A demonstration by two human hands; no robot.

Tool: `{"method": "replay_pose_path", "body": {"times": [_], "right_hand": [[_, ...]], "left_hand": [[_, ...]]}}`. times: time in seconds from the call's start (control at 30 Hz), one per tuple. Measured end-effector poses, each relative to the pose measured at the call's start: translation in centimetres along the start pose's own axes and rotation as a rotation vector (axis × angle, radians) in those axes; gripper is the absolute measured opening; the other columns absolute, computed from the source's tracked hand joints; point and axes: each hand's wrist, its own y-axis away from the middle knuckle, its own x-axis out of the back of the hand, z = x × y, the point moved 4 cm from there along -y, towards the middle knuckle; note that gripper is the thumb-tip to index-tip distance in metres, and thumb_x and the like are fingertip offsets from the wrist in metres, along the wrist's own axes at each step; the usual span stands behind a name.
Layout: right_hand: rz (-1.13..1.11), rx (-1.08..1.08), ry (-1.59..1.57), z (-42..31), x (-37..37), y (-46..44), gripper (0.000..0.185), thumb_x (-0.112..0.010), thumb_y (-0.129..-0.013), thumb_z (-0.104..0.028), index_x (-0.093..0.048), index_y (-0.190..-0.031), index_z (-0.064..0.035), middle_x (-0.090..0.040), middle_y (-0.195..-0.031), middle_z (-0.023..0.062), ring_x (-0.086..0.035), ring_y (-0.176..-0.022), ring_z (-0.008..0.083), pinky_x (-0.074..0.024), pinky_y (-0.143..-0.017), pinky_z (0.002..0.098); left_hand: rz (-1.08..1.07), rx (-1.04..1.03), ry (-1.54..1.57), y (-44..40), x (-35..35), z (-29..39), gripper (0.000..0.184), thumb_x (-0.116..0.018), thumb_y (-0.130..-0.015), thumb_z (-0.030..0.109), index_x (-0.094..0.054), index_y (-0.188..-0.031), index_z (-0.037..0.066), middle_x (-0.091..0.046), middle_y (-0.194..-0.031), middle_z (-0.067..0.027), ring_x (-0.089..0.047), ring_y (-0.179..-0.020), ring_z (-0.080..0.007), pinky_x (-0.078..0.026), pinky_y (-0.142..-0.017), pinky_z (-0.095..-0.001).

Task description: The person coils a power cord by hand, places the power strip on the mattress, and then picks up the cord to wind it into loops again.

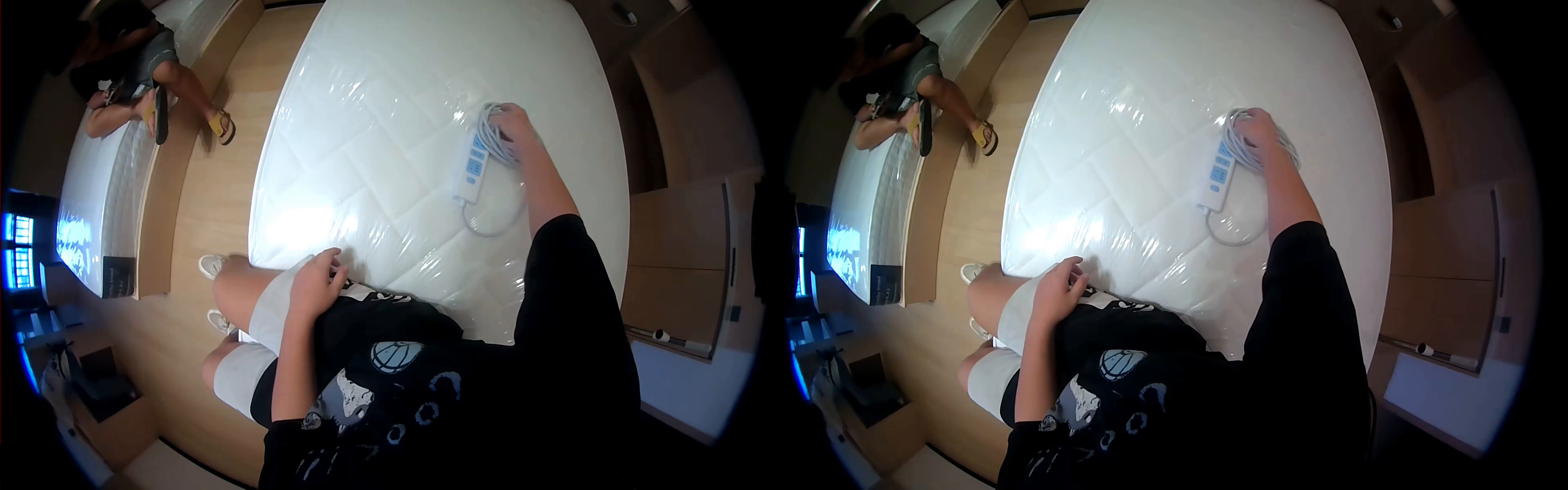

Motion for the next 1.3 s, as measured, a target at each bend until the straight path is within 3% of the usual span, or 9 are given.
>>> {"method": "replay_pose_path", "body": {"times": [0.07, 0.2, 0.43, 0.7, 0.9, 0.97, 1.1, 1.2, 1.3], "right_hand": [[-0.08, -0.229, -0.453, -2.5, 3.6, 1.1, 0.028, -0.065, -0.088, -0.014, -0.059, -0.111, 0.0008, -0.063, -0.081, 0.0113, -0.065, -0.07, 0.0249, -0.0563, -0.067, 0.0352], [0.044, -0.083, -1.298, -4.6, 13.3, 1.4, 0.022, -0.067, -0.092, -0.017, -0.058, -0.105, -0.002, -0.063, -0.083, 0.0121, -0.066, -0.072, 0.0235, -0.0572, -0.061, 0.0312], [-0.014, 0.624, -1.22, -18.0, 26.5, 7.9, 0.035, -0.061, -0.093, -0.006, -0.054, -0.127, -0.0041, -0.065, -0.108, 0.0171, -0.067, -0.094, 0.0297, -0.0566, -0.073, 0.0357], [-0.315, 1.129, -1.046, -32.2, 20.8, 21.7, 0.049, -0.058, -0.097, -0.014, -0.042, -0.14, 0.0011, -0.061, -0.112, 0.0165, -0.071, -0.085, 0.0252, -0.0611, -0.073, 0.0302], [-1.119, 0.835, -1.076, -31.1, 9.5, 31.0, 0.06, -0.062, -0.089, -0.01, -0.038, -0.143, 0.0001, -0.06, -0.113, 0.0182, -0.068, -0.091, 0.0292, -0.0583, -0.074, 0.0362], [-1.274, 0.602, -0.99, -28.8, 6.3, 34.0, 0.061, -0.065, -0.087, -0.008, -0.039, -0.142, 0.0019, -0.061, -0.116, 0.0183, -0.068, -0.097, 0.0282, -0.0599, -0.077, 0.0344], [-1.174, 0.364, -0.901, -23.3, 3.1, 35.4, 0.056, -0.064, -0.088, -0.005, -0.044, -0.14, 0.0017, -0.065, -0.113, 0.0167, -0.065, -0.094, 0.0203, -0.0569, -0.074, 0.0301], [-1.057, 0.093, -0.823, -18.6, 3.4, 34.4, 0.047, -0.058, -0.093, -0.007, -0.047, -0.139, -0.0028, -0.066, -0.105, 0.0126, -0.06, -0.064, 0.0107, -0.0515, -0.055, 0.0234], [-0.917, -0.246, -0.732, -11.5, 6.7, 30.5, 0.037, -0.053, -0.097, -0.015, -0.052, -0.134, -0.0057, -0.065, -0.086, 0.0071, -0.047, -0.045, 0.0045, -0.0373, -0.039, 0.0216]], "left_hand": [[-0.003, -0.004, -0.004, -0.1, -0.1, 0.2, 0.036, -0.065, -0.089, 0.023, -0.061, -0.119, 0.005, -0.069, -0.096, -0.0143, -0.067, -0.084, -0.0306, -0.053, -0.076, -0.0409], [0.005, -0.012, 0.007, -0.1, 0.1, 0.2, 0.036, -0.065, -0.089, 0.023, -0.061, -0.119, 0.005, -0.069, -0.097, -0.0145, -0.067, -0.085, -0.031, -0.053, -0.077, -0.0413], [-0.008, -0.013, 0.081, -0.4, -0.2, -0.5, 0.035, -0.066, -0.089, 0.018, -0.061, -0.119, 0.001, -0.069, -0.093, -0.0153, -0.068, -0.084, -0.0276, -0.054, -0.076, -0.0367], [0.226, -0.279, 0.348, -3.0, 6.3, 5.7, 0.035, -0.066, -0.089, 0.012, -0.059, -0.121, -0.002, -0.068, -0.087, -0.0116, -0.065, -0.081, -0.0196, -0.051, -0.076, -0.0314], [0.632, -0.624, 0.301, -2.4, 11.0, 15.6, 0.087, -0.078, -0.074, 0.021, -0.034, -0.146, 0.002, -0.046, -0.139, -0.0227, -0.052, -0.119, -0.034, -0.044, -0.098, -0.0443], [0.425, -0.648, 0.228, -2.0, 9.3, 15.1, 0.082, -0.076, -0.075, 0.023, -0.038, -0.146, 0.004, -0.051, -0.134, -0.0223, -0.053, -0.117, -0.0389, -0.043, -0.1, -0.0449], [-0.022, -0.628, 0.528, 0.5, 5.9, 14.1, 0.031, -0.064, -0.084, 0.012, -0.066, -0.114, 0.006, -0.066, -0.089, -0.0096, -0.062, -0.088, -0.0267, -0.046, -0.082, -0.039], [-0.075, -0.268, 0.665, 3.1, 5.6, 10.1, 0.016, -0.056, -0.096, 0.014, -0.067, -0.1, 0.003, -0.067, -0.088, -0.0048, -0.061, -0.078, -0.0182, -0.048, -0.071, -0.0316], [0.328, -0.378, 1.035, 6.5, 10.2, 2.1, 0.033, -0.052, -0.1, 0.04, -0.055, -0.094, 0.008, -0.043, -0.067, 0.0028, -0.041, -0.06, -0.0112, -0.037, -0.059, -0.0292]]}}
